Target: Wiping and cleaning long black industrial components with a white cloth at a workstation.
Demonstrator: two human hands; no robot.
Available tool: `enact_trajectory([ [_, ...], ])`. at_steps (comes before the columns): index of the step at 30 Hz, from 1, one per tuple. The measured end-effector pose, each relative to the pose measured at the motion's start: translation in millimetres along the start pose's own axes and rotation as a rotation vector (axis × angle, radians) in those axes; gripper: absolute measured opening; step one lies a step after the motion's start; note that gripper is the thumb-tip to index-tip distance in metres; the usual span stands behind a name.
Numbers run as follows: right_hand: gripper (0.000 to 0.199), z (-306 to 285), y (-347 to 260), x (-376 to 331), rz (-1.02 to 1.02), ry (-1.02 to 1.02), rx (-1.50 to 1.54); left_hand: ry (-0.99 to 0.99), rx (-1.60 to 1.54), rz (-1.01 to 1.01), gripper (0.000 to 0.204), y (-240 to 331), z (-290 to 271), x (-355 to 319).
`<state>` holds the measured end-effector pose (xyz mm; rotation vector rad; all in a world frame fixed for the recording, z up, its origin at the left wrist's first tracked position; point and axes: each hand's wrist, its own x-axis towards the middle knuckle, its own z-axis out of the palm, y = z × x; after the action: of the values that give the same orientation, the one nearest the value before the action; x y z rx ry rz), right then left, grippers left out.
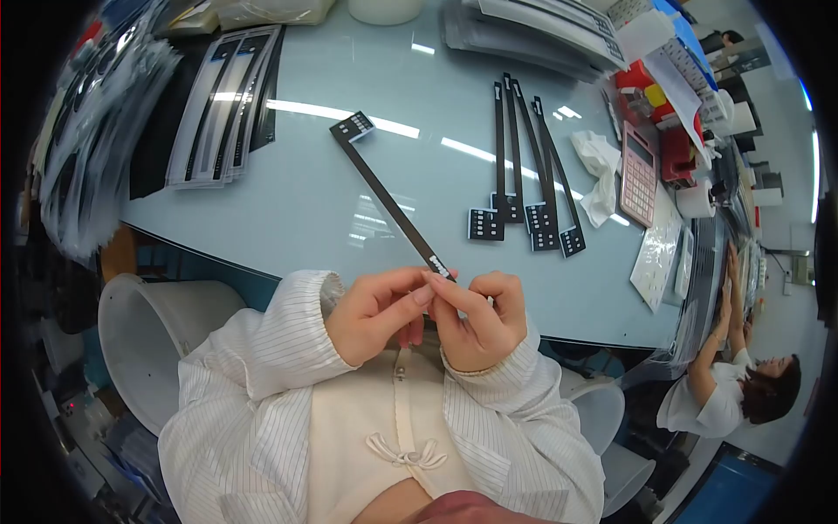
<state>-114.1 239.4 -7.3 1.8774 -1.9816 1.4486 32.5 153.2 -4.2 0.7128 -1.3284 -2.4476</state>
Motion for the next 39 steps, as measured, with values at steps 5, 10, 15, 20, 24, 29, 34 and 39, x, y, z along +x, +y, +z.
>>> enact_trajectory([
  [5, 0.036, -4, 4, 4, -0.055, -0.143, 0.064, 0.009, -0.167, 0.043, 0.032, -6, -8, 2],
  [10, 0.036, -17, 4, 0, -0.089, -0.167, 0.131, -0.016, -0.194, -0.005, 0.036, -1, -14, 1],
  [15, 0.034, -49, 20, 11, -0.119, -0.036, -0.050, -0.001, -0.237, -0.063, 0.037, 6, -14, -1],
  [20, 0.037, -101, 93, 64, 0.067, 0.065, -0.359, 0.092, -0.314, -0.215, 0.031, 13, -18, -2],
  [24, 0.040, -123, 167, 80, 0.219, 0.011, -0.455, 0.077, -0.280, -0.195, 0.031, 13, -16, -3],
  [29, 0.041, -97, 193, 102, 0.294, -0.130, -0.717, 0.079, -0.299, -0.209, 0.036, 13, -19, -7],
  [34, 0.026, -114, 241, 104, 0.134, 0.105, -0.578, 0.100, -0.322, -0.184, 0.041, 10, -25, -13],
  [39, 0.021, -98, 95, 112, 0.156, 0.041, -0.108, 0.089, -0.274, -0.132, 0.042, 12, -28, -20],
])
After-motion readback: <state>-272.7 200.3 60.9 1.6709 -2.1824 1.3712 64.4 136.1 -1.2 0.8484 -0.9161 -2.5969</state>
